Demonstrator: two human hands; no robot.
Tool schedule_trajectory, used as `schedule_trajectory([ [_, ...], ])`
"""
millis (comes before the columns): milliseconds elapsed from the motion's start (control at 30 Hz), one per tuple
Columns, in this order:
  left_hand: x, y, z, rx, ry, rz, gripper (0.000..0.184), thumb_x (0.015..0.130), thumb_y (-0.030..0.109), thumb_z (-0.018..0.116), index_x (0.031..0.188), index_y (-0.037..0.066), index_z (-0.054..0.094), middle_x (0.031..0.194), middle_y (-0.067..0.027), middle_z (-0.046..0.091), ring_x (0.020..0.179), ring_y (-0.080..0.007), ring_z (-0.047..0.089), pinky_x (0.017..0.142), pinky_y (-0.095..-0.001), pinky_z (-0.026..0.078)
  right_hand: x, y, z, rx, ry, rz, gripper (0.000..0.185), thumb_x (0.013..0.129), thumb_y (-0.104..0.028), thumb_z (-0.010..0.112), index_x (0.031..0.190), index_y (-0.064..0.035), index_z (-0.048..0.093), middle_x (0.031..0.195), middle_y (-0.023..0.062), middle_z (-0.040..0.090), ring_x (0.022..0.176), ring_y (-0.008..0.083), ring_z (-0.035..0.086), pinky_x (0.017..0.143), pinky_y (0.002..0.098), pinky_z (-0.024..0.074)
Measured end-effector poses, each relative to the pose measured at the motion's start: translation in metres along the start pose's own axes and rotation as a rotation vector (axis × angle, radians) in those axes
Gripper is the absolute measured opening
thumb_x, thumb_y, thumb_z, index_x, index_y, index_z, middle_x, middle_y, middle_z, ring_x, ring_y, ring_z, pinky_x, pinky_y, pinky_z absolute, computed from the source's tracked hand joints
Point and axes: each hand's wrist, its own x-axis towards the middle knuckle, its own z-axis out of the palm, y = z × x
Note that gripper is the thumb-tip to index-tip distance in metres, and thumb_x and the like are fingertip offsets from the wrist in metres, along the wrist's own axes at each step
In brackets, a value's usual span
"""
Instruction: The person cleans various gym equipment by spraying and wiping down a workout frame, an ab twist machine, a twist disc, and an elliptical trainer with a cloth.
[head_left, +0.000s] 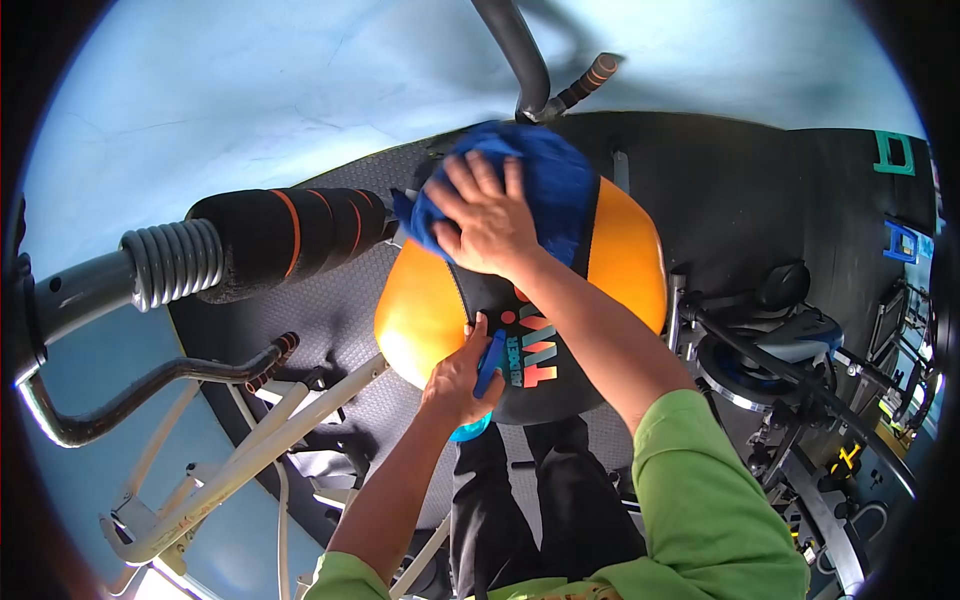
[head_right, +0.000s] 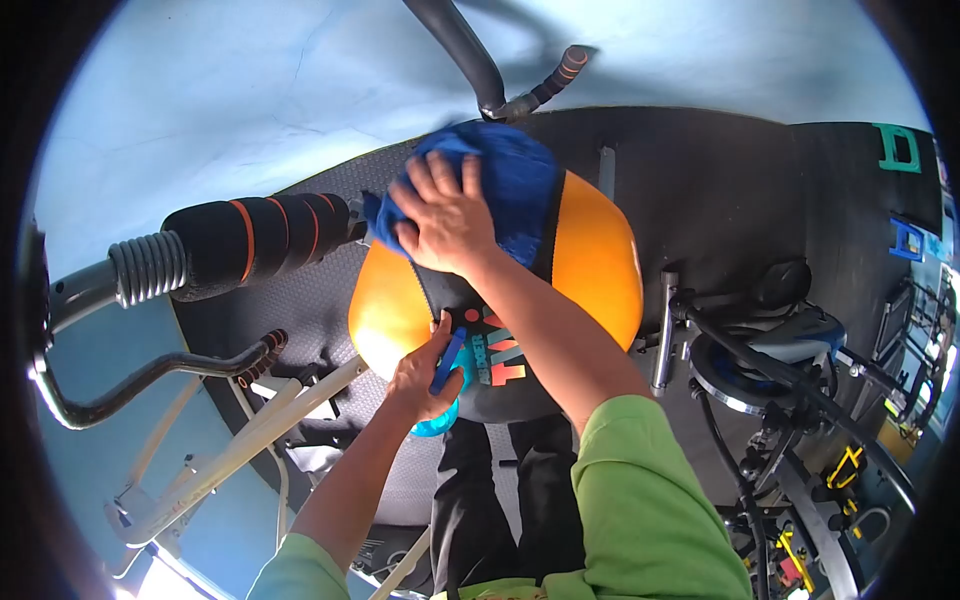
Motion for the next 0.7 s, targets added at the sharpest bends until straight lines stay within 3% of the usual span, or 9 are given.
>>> schedule_trajectory([
  [67,0.0,-0.003,0.003,-0.013,0.003,0.012,0.084,0.076,0.025,0.061,0.15,0.006,0.027,0.134,-0.0199,0.052,0.125,-0.0378,0.049,0.107,-0.0423,0.04,0.0,0.013,-0.001,0.024,-0.018,-0.146,0.054,0.081,-0.047,0.063,0.127,-0.0201,0.06,0.139,0.0103,0.05,0.133,0.0286,0.042,0.108,0.0573,0.0274],
  [167,-0.003,-0.008,0.004,0.043,0.067,0.044,0.082,0.077,0.024,0.062,0.15,0.006,0.029,0.134,-0.0206,0.053,0.126,-0.0375,0.05,0.107,-0.0411,0.04,0.022,0.038,0.0,-0.152,0.026,0.283,0.056,0.083,-0.053,0.057,0.126,-0.0176,0.061,0.13,0.0105,0.055,0.124,0.0272,0.047,0.104,0.0535,0.0299],
  [267,-0.002,-0.013,0.001,-0.019,0.075,0.097,0.081,0.077,0.023,0.063,0.149,0.006,0.031,0.13,-0.0215,0.056,0.125,-0.0377,0.05,0.106,-0.0413,0.041,0.047,0.027,-0.009,-0.165,-0.181,0.531,0.056,0.086,-0.054,0.046,0.12,-0.0137,0.065,0.128,0.0115,0.057,0.125,0.0285,0.045,0.107,0.0572,0.0251],
  [367,-0.008,-0.029,0.0,-0.171,0.103,0.199,0.071,0.078,0.019,0.065,0.142,0.003,0.041,0.118,-0.0219,0.062,0.122,-0.0364,0.054,0.103,-0.0403,0.043,0.021,0.001,0.013,-0.186,0.025,0.139,0.05,0.085,-0.047,0.052,0.119,-0.0127,0.065,0.136,0.0125,0.053,0.134,0.0327,0.039,0.112,0.0613,0.0187],
  [433,-0.025,-0.04,-0.004,-0.407,0.194,0.334,0.056,0.078,0.012,0.066,0.131,0.001,0.051,0.111,-0.0185,0.065,0.106,-0.03,0.064,0.092,-0.0368,0.049,-0.021,-0.037,0.013,-0.032,0.016,-0.11,0.048,0.082,-0.044,0.059,0.121,-0.017,0.064,0.141,0.0119,0.05,0.135,0.032,0.039,0.111,0.0609,0.0213],
  [533,-0.066,-0.051,-0.009,-0.657,0.225,0.09,0.047,0.078,0.007,0.067,0.123,0.001,0.054,0.103,-0.015,0.067,0.087,-0.0215,0.068,0.08,-0.033,0.052,-0.078,-0.056,0.013,0.213,-0.209,-0.234,0.058,0.078,-0.05,0.061,0.128,-0.0203,0.06,0.147,0.0106,0.045,0.137,0.0305,0.038,0.114,0.0571,0.0195],
  [567,-0.075,-0.069,-0.004,-0.577,0.285,0.187,0.044,0.08,0.006,0.068,0.121,0.002,0.055,0.098,-0.0133,0.068,0.073,-0.0185,0.066,0.072,-0.0313,0.053,-0.087,-0.05,0.01,0.251,-0.243,-0.245,0.061,0.077,-0.051,0.063,0.13,-0.0219,0.059,0.148,0.01,0.044,0.137,0.0293,0.038,0.114,0.0559,0.0204],
  [600,-0.086,-0.075,-0.005,-0.507,0.307,0.202,0.044,0.08,0.007,0.068,0.122,0.002,0.055,0.095,-0.0121,0.068,0.072,-0.0178,0.066,0.071,-0.0304,0.052,-0.08,-0.048,-0.008,0.349,-0.43,0.013,0.062,0.079,-0.053,0.062,0.132,-0.0225,0.057,0.149,0.0107,0.043,0.139,0.0278,0.037,0.114,0.0546,0.0209],
  [700,-0.116,-0.085,-0.011,-0.383,0.25,0.167,0.044,0.081,0.007,0.069,0.122,0.003,0.055,0.087,-0.0076,0.066,0.066,-0.0148,0.063,0.067,-0.0285,0.051,-0.05,-0.053,0.007,-0.01,0.09,0.331,0.061,0.083,-0.049,0.06,0.135,-0.0192,0.054,0.149,0.0185,0.039,0.139,0.0347,0.035,0.111,0.0605,0.0213],
])
